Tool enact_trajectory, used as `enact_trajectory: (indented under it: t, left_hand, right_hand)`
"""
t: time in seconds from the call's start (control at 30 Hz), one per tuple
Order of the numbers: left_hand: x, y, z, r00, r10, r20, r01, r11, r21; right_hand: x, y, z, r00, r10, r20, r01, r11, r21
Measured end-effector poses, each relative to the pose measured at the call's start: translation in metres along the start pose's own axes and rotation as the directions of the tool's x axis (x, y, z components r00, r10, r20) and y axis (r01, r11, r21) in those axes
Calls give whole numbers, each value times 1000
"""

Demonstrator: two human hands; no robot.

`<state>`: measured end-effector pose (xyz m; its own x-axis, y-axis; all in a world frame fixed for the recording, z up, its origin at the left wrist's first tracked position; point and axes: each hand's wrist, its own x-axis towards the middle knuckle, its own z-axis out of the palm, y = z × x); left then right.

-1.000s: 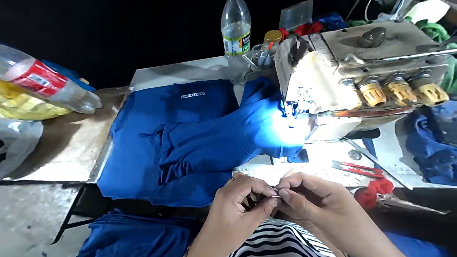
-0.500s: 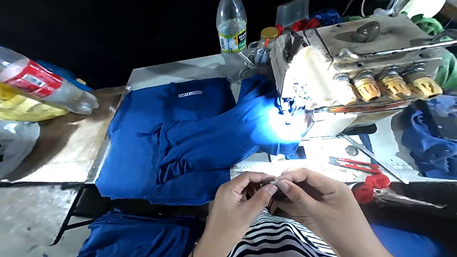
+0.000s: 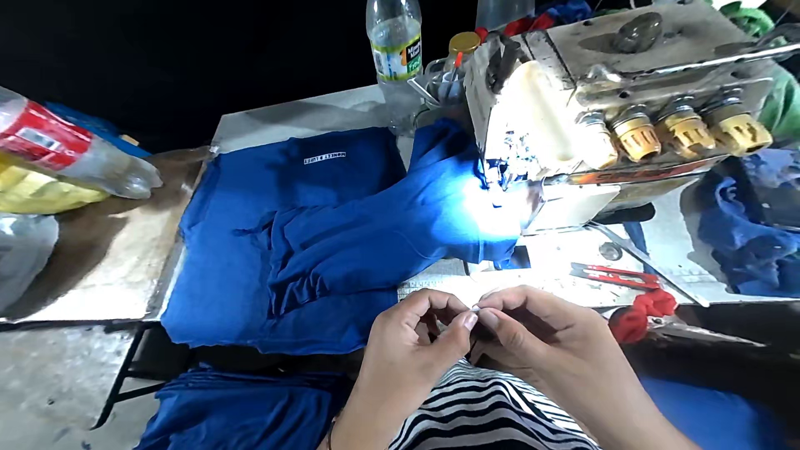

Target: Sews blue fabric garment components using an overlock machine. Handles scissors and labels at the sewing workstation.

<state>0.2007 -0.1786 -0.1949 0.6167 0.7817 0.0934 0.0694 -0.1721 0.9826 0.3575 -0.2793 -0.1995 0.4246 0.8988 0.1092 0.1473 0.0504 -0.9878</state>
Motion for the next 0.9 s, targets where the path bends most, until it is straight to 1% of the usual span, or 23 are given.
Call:
enact_trajectory:
  t: [0.1, 0.23, 0.3, 0.37, 0.43, 0.6, 0.73, 0.83, 0.9]
  left_hand:
    - [-1, -7, 0, 999, -25, 31, 25, 999, -20]
    - [-2, -7, 1, 1000, -20, 0, 20, 1000, 13]
    - [-2, -6, 0, 1000, -25, -3, 25, 999, 28]
    - [-2, -6, 0, 999, -33, -11, 34, 998, 52]
    - [-2, -5, 0, 999, -39, -14, 40, 997, 62]
    - [-1, -4, -1, 998, -69, 4, 68, 996, 62]
    - [-2, -6, 0, 998, -62, 8, 62, 998, 10]
    - [-1, -6, 0, 998, -62, 14, 61, 998, 13]
    - [-1, -6, 0, 998, -65, 13, 65, 998, 15]
  right_hand:
    - [0, -5, 0, 999, 46, -8, -46, 999, -12]
    - [0, -5, 0, 998, 55, 11, -54, 998, -10]
    - [0, 1, 0, 1000, 19, 22, -19, 1000, -4]
    - [-1, 15, 1, 998, -66, 21, 66, 998, -4]
    - [-1, 19, 2, 996, -90, 7, 90, 996, -10]
    - [-1, 17, 1, 997, -80, 13, 80, 997, 13]
    - [-1, 18, 0, 997, -77, 31, 77, 997, 18]
    - [-1, 18, 0, 997, -69, 26, 69, 998, 16]
    - [0, 17, 1, 998, -57, 28, 55, 997, 49]
